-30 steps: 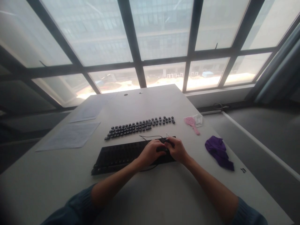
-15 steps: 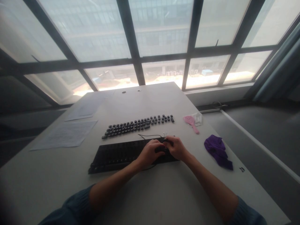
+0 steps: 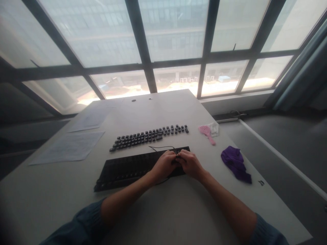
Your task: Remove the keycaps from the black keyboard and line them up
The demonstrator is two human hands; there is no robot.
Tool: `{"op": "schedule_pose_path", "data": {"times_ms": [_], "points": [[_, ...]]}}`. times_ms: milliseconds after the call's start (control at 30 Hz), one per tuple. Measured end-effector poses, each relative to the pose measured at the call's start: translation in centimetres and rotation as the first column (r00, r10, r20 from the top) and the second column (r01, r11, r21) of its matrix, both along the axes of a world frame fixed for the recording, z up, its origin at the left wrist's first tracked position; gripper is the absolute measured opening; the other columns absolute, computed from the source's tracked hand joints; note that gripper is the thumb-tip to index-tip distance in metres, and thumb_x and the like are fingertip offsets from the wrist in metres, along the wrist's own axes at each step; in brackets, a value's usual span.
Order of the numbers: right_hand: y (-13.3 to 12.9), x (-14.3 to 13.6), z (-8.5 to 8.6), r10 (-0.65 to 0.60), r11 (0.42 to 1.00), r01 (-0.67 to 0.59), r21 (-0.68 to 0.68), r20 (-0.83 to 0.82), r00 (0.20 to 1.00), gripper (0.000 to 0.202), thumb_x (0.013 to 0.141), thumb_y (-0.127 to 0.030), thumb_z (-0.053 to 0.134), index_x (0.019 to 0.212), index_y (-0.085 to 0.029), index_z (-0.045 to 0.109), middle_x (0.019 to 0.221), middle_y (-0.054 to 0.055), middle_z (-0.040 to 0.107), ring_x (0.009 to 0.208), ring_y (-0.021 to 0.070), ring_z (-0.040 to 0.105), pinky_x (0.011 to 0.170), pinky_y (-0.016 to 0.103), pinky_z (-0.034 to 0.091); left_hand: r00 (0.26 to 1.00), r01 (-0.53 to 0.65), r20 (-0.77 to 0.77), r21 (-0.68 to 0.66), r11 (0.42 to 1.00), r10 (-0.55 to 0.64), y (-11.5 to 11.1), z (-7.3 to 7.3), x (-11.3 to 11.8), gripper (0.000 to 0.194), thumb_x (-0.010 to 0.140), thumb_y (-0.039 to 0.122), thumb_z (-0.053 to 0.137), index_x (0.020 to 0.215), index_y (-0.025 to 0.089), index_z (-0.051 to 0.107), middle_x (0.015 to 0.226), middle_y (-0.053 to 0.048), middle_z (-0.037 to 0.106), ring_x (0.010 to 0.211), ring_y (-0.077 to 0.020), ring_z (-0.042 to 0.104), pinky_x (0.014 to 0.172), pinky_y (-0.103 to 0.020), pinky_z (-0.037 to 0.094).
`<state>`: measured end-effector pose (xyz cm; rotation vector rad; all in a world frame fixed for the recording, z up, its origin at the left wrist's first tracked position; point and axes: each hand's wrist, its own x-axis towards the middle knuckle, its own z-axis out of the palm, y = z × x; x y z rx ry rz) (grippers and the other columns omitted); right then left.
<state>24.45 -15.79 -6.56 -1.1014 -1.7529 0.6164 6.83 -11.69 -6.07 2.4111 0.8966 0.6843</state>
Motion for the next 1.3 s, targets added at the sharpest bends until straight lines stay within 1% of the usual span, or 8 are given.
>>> {"op": "schedule_pose_path", "data": {"times_ms": [133, 267, 567, 700, 833, 1033, 1167, 1300], "points": [[0.3, 0.0, -1.1, -0.028, 0.999, 0.030, 0.021, -0.064, 0.998, 0.017, 0.091, -0.025, 0.057, 0.076, -0.022, 0.064, 0.077, 0.004, 0.061, 0.073, 0.0203, 0.057, 0.069, 0.032, 0.045, 0.999, 0.003, 0.032, -0.005, 1.000, -0.003, -0.1, -0.6, 0.3, 0.004, 0.084, 0.017, 0.068, 0.081, 0.019, 0.068, 0.087, -0.004, 0.064, 0.089, -0.0205, 0.056, 0.080, -0.032, 0.045], [0.5, 0.1, -1.7, -0.049, 0.998, 0.053, 0.043, -0.079, 0.996, 0.013, 0.090, -0.025, 0.058, 0.079, -0.022, 0.065, 0.079, 0.004, 0.063, 0.076, 0.0209, 0.060, 0.072, 0.032, 0.047, 1.000, 0.017, 0.010, 0.030, 0.999, -0.017, -0.5, -0.3, 0.4, 0.007, 0.089, 0.014, 0.060, 0.087, 0.018, 0.065, 0.093, -0.006, 0.062, 0.095, -0.0217, 0.053, 0.084, -0.033, 0.047], [0.7, 0.6, -2.1, -0.030, 0.995, 0.044, 0.095, -0.143, 0.989, 0.010, 0.090, -0.023, 0.058, 0.081, -0.020, 0.063, 0.077, 0.003, 0.062, 0.072, 0.0182, 0.059, 0.070, 0.030, 0.048, 0.999, 0.022, -0.028, 0.083, 0.996, -0.020, -1.0, -0.4, 0.5, 0.010, 0.095, 0.018, 0.051, 0.097, 0.017, 0.060, 0.098, -0.008, 0.058, 0.099, -0.0219, 0.050, 0.089, -0.035, 0.048], [0.8, 0.7, -2.1, -0.087, 0.993, 0.097, 0.065, -0.149, 0.985, 0.009, 0.089, -0.022, 0.059, 0.080, -0.020, 0.062, 0.075, 0.002, 0.061, 0.069, 0.0176, 0.057, 0.068, 0.030, 0.047, 0.999, 0.032, 0.016, 0.089, 0.995, -0.033, -0.9, -0.4, 0.5, 0.008, 0.094, 0.018, 0.054, 0.098, 0.017, 0.060, 0.098, -0.008, 0.058, 0.098, -0.0221, 0.051, 0.089, -0.036, 0.048], [0.8, 0.5, -2.1, -0.170, 0.985, 0.174, 0.021, -0.130, 0.977, 0.012, 0.090, -0.027, 0.056, 0.081, -0.020, 0.060, 0.072, 0.002, 0.060, 0.065, 0.0175, 0.056, 0.062, 0.029, 0.046, 0.995, 0.042, 0.081, 0.088, 0.995, -0.049, -0.8, -0.3, 0.4, 0.008, 0.093, 0.018, 0.055, 0.100, 0.018, 0.059, 0.100, -0.007, 0.058, 0.099, -0.0213, 0.053, 0.089, -0.036, 0.048], [0.4, -0.2, -1.6, -0.255, 0.967, 0.253, -0.044, -0.078, 0.964, 0.015, 0.094, -0.029, 0.051, 0.083, -0.021, 0.054, 0.070, 0.000, 0.064, 0.062, 0.0164, 0.059, 0.063, 0.027, 0.045, 0.993, 0.011, 0.118, 0.086, 0.996, -0.021, -1.0, -0.2, 0.1, 0.021, 0.092, 0.019, 0.057, 0.113, 0.020, 0.053, 0.103, -0.006, 0.059, 0.099, -0.0209, 0.055, 0.089, -0.035, 0.049], [0.4, -0.3, -1.3, -0.299, 0.954, 0.295, -0.056, -0.077, 0.951, 0.016, 0.094, -0.030, 0.050, 0.081, -0.022, 0.052, 0.066, -0.001, 0.062, 0.059, 0.0159, 0.057, 0.059, 0.026, 0.043, 0.997, 0.050, 0.046, 0.194, 0.980, -0.060, -1.1, 0.0, 0.1, 0.023, 0.093, 0.015, 0.054, 0.115, 0.021, 0.055, 0.105, -0.007, 0.058, 0.099, -0.0205, 0.054, 0.089, -0.034, 0.049], [0.6, -0.2, -1.3, -0.292, 0.955, 0.282, -0.086, -0.133, 0.947, 0.017, 0.095, -0.031, 0.049, 0.080, -0.022, 0.049, 0.066, -0.001, 0.062, 0.059, 0.0159, 0.057, 0.060, 0.026, 0.044, 0.999, 0.033, 0.001, 0.308, 0.951, -0.035, -1.4, 0.2, 0.2, 0.018, 0.092, 0.016, 0.057, 0.109, 0.020, 0.062, 0.109, -0.008, 0.059, 0.100, -0.0218, 0.054, 0.089, -0.036, 0.050]]}}
